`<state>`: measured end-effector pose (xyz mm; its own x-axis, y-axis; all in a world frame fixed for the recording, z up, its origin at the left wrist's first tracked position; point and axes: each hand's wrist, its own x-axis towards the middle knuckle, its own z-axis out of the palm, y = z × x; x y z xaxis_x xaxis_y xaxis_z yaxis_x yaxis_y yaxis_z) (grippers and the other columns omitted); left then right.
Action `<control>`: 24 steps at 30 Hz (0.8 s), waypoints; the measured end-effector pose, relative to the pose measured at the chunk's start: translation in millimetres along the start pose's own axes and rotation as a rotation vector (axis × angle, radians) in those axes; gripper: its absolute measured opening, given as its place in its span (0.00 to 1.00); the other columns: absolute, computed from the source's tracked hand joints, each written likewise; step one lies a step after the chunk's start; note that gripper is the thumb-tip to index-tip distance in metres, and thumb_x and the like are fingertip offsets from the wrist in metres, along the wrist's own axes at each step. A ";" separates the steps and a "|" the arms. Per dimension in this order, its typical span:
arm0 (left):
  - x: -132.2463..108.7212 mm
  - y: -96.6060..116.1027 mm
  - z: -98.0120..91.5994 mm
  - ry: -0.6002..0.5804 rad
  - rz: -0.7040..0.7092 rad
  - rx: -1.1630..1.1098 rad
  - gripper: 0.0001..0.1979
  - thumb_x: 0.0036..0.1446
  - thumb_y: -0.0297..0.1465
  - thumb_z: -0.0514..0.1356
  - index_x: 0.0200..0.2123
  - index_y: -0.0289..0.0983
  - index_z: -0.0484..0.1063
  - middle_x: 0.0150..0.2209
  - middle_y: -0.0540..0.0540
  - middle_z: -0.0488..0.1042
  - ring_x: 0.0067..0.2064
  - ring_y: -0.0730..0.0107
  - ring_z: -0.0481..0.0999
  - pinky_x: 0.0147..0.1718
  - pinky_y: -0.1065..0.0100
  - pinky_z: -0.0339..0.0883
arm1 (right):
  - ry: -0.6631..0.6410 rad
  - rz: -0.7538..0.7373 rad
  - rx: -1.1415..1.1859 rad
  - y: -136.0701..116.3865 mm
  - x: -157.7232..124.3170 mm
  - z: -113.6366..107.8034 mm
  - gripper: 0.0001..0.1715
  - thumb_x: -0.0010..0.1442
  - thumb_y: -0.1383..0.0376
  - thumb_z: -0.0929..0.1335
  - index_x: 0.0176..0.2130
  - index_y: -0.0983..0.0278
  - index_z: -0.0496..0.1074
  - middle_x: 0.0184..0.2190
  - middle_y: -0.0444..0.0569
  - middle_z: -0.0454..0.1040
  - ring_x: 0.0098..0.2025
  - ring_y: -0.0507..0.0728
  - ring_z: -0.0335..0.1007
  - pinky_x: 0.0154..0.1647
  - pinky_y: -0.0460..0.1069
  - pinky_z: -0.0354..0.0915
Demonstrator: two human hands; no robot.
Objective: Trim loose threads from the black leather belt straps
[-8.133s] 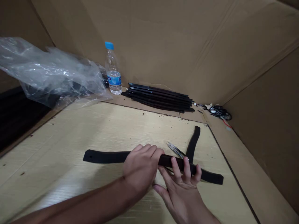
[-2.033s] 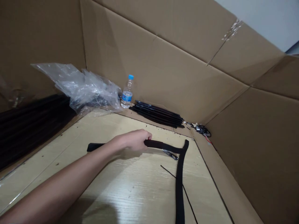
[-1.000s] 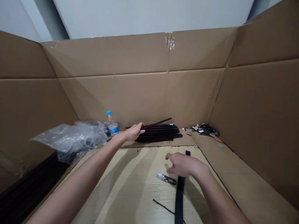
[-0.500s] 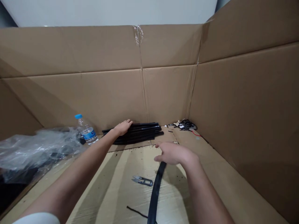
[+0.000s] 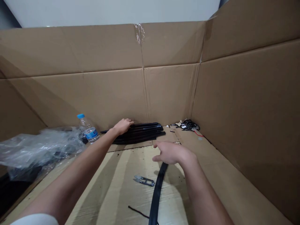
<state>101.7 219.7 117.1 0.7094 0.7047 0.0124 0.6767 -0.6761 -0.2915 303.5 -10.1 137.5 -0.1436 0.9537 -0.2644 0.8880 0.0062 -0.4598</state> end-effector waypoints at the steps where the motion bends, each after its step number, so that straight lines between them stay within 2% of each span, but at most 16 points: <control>1: -0.3 -1.4 -1.6 -0.008 0.015 -0.006 0.13 0.62 0.33 0.57 0.49 0.36 0.70 0.50 0.41 0.71 0.50 0.59 0.72 0.49 0.52 0.68 | -0.001 0.001 -0.001 0.5 0.7 0.3 0.34 0.55 0.56 0.69 0.59 0.64 0.64 0.51 0.60 0.75 0.49 0.68 0.73 0.45 0.56 0.67; 6: -3.7 -9.9 -6.4 -0.059 0.022 -0.051 0.15 0.62 0.33 0.58 0.51 0.36 0.68 0.52 0.41 0.70 0.51 0.58 0.71 0.48 0.51 0.68 | -0.004 0.005 -0.009 2.7 3.1 1.1 0.35 0.55 0.56 0.69 0.59 0.64 0.64 0.51 0.59 0.75 0.49 0.67 0.73 0.45 0.55 0.66; 11: -5.6 -13.4 -5.3 -0.121 -0.133 -0.054 0.15 0.62 0.34 0.58 0.50 0.35 0.69 0.49 0.42 0.72 0.45 0.62 0.74 0.43 0.56 0.72 | -0.005 0.004 -0.012 2.1 2.2 0.6 0.35 0.55 0.56 0.69 0.59 0.64 0.64 0.51 0.59 0.75 0.49 0.67 0.73 0.45 0.55 0.66; 15: -5.3 -9.8 -4.0 -0.125 -0.215 -0.037 0.15 0.62 0.35 0.57 0.50 0.36 0.68 0.49 0.42 0.71 0.45 0.62 0.74 0.42 0.56 0.72 | 0.006 0.007 -0.017 2.2 1.2 0.1 0.35 0.54 0.55 0.69 0.59 0.64 0.64 0.51 0.60 0.75 0.49 0.67 0.73 0.44 0.55 0.66; 24: -6.9 -7.5 -1.0 -0.109 -0.115 -0.097 0.15 0.62 0.34 0.58 0.50 0.35 0.69 0.50 0.41 0.71 0.47 0.61 0.74 0.44 0.55 0.71 | 0.004 0.010 -0.016 1.3 -1.7 -3.6 0.33 0.55 0.57 0.69 0.58 0.65 0.65 0.52 0.60 0.74 0.50 0.66 0.73 0.46 0.54 0.66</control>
<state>91.9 219.7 120.2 0.6041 0.7943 -0.0650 0.7718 -0.6034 -0.2005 306.5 -10.6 140.3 -0.1334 0.9548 -0.2655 0.8961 0.0018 -0.4439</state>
